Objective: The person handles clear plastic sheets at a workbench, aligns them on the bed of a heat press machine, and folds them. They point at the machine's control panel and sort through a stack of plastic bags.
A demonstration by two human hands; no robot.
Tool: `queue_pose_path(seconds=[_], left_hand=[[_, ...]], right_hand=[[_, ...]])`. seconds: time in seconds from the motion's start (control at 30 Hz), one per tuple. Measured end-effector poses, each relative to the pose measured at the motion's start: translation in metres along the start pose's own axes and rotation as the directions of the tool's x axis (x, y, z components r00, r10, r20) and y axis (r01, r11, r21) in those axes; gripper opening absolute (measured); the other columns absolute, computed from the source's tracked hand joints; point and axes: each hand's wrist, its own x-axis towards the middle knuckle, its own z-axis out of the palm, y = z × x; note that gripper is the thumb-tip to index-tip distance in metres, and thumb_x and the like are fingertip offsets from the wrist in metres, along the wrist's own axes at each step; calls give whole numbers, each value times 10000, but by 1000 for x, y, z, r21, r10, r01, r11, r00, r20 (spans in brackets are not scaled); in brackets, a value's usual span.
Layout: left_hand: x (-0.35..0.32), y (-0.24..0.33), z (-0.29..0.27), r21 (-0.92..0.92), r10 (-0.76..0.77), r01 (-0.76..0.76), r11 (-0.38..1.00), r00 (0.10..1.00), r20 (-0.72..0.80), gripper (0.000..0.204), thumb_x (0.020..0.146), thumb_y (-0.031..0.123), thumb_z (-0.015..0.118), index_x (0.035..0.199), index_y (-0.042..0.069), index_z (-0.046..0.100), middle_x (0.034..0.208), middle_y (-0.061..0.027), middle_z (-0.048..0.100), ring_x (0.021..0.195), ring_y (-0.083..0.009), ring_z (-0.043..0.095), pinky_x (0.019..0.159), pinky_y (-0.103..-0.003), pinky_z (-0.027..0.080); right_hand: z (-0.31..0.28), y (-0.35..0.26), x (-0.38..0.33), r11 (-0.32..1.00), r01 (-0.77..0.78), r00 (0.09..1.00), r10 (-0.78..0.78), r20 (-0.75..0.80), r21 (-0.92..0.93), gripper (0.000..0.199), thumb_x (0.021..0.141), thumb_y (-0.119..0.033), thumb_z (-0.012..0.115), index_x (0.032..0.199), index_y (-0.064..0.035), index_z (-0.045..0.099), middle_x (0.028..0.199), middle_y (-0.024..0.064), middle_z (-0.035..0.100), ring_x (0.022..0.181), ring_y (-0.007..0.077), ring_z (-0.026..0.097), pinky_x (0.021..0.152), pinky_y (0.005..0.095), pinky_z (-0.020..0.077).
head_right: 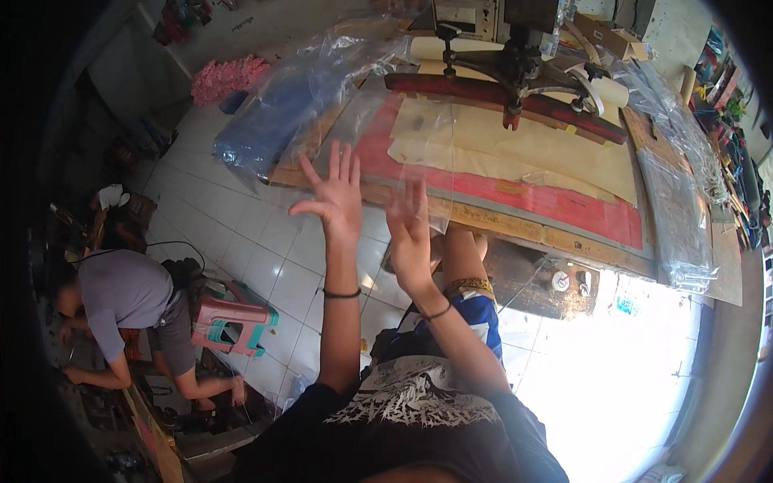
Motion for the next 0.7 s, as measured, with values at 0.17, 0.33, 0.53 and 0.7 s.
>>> queue_pose_path(seconds=[0.17, 0.33, 0.53, 0.7], left_hand=[[8, 12, 33, -337, 75, -28, 941, 989, 126, 870, 925, 654, 393, 1558, 221, -19, 1562, -263, 192, 1391, -427, 313, 1175, -524, 237], [-27, 38, 52, 172, 60, -40, 984, 992, -113, 730, 910, 330, 377, 1555, 125, 102, 1496, -288, 336, 1269, -448, 475, 1106, -525, 353], [-86, 47, 47, 464, 375, -469, 751, 882, 285, 796, 931, 548, 347, 1554, 107, 121, 1490, -300, 339, 1302, -458, 442, 1114, -537, 307], [-99, 14, 35, 736, 125, -508, 448, 851, 511, 800, 919, 674, 321, 1565, 294, 39, 1566, -279, 185, 1438, -465, 203, 1159, -588, 118]], right_hand=[[16, 13, 52, 996, 39, 998, -35, -45, 86, 784, 1012, -168, 502, 1546, -91, -67, 1601, 176, 135, 1444, 327, 261, 1178, 433, 254], [21, 3, 40, 976, 166, 981, -149, -127, 138, 742, 1023, -219, 494, 1552, -79, -8, 1556, 185, 277, 1402, 314, 340, 1146, 416, 294], [44, -35, -6, 793, 373, 882, -465, -83, -482, 603, 1015, -191, 469, 1525, -35, 186, 1540, 175, 314, 1370, 296, 390, 1123, 410, 314], [10, -50, -10, 587, 292, 901, -434, 11, -755, 635, 993, -235, 508, 1499, 20, 223, 1510, 202, 350, 1364, 324, 383, 1110, 431, 304]])
